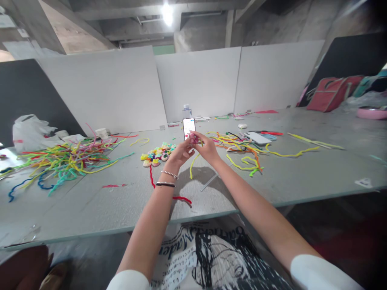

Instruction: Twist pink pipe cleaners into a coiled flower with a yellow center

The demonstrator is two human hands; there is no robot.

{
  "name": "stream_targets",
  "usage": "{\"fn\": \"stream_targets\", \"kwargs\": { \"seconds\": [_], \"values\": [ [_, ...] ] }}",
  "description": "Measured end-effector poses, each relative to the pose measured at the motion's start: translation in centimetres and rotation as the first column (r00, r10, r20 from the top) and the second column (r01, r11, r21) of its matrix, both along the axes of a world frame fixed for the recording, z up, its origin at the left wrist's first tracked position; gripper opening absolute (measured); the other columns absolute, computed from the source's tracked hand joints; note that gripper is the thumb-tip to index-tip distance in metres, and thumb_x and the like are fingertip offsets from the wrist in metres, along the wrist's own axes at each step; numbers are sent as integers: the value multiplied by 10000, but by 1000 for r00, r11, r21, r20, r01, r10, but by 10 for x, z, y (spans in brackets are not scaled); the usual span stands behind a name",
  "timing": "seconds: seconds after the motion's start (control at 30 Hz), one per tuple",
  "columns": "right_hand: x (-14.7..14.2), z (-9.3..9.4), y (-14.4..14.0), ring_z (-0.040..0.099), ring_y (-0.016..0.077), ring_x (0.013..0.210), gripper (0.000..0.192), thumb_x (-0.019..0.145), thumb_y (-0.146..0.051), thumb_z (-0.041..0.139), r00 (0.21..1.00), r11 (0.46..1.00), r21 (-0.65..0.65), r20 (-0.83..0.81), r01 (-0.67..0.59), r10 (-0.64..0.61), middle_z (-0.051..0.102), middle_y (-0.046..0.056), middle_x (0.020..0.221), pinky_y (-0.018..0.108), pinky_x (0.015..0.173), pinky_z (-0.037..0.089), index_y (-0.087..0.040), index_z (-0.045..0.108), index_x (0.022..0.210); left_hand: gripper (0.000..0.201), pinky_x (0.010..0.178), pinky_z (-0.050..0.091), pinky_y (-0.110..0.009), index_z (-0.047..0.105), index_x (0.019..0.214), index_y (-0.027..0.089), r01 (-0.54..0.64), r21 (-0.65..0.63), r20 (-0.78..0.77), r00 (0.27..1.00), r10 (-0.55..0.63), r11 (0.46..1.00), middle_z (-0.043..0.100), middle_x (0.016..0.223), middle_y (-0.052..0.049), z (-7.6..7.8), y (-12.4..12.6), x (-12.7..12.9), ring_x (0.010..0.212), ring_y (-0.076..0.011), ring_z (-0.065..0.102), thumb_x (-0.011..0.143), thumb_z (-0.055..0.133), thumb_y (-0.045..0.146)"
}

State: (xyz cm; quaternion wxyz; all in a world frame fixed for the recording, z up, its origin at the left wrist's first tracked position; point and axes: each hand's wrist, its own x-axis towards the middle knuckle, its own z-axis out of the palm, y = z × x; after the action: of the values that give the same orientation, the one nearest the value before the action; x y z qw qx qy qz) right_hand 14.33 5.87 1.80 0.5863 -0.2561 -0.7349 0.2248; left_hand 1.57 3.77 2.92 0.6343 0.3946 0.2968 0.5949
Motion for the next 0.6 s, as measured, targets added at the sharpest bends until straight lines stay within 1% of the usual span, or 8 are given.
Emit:
{"fn": "stream_targets", "kwargs": {
  "seconds": [0.1,0.17,0.3,0.43,0.5,0.6],
  "values": [
    [1,-1,1,583,221,1015,409,770,-271,602,999,1000,2,29,13,-13,642,1,1141,332,924,413,-293,599,1179,45,606,380,-182,631,718,178,-29,-15,-18,999,29,999,608,724,3,-1,0,0,648,-68,525,722,658,213],
    [0,-2,2,590,220,1008,411,775,-283,599,999,1000,1,44,24,-24,644,0,1140,337,925,417,-288,592,1186,53,593,368,-176,629,718,178,-37,-9,-24,999,37,999,608,714,9,-1,1,1,638,-65,518,711,668,213],
    [-1,-2,4,591,221,1023,446,768,-342,609,998,999,7,24,52,-52,641,19,1150,324,897,447,-250,574,1203,152,599,358,-184,642,759,196,-20,7,-3,1000,20,1000,633,748,16,1,2,3,658,-70,530,706,691,330],
    [-2,-3,6,581,218,1054,496,746,-308,630,999,999,25,21,32,-32,616,52,1193,296,863,471,-206,556,1227,256,642,387,-216,653,776,203,-16,-55,-1,1000,16,998,639,721,7,3,2,5,661,-87,552,730,651,454],
    [-2,-4,7,588,217,1039,502,742,-296,630,999,999,20,26,33,-34,613,65,1195,296,847,481,-196,557,1229,270,651,397,-224,654,773,201,1,-70,11,1000,0,998,636,700,6,4,1,5,645,-88,551,739,638,468],
    [-2,-6,9,600,215,1002,489,736,-280,624,998,998,15,23,66,-66,621,72,1176,303,819,494,-201,575,1216,240,647,403,-226,651,746,191,48,-65,48,998,-45,997,633,679,12,4,1,4,620,-82,544,740,649,430]
  ]
}}
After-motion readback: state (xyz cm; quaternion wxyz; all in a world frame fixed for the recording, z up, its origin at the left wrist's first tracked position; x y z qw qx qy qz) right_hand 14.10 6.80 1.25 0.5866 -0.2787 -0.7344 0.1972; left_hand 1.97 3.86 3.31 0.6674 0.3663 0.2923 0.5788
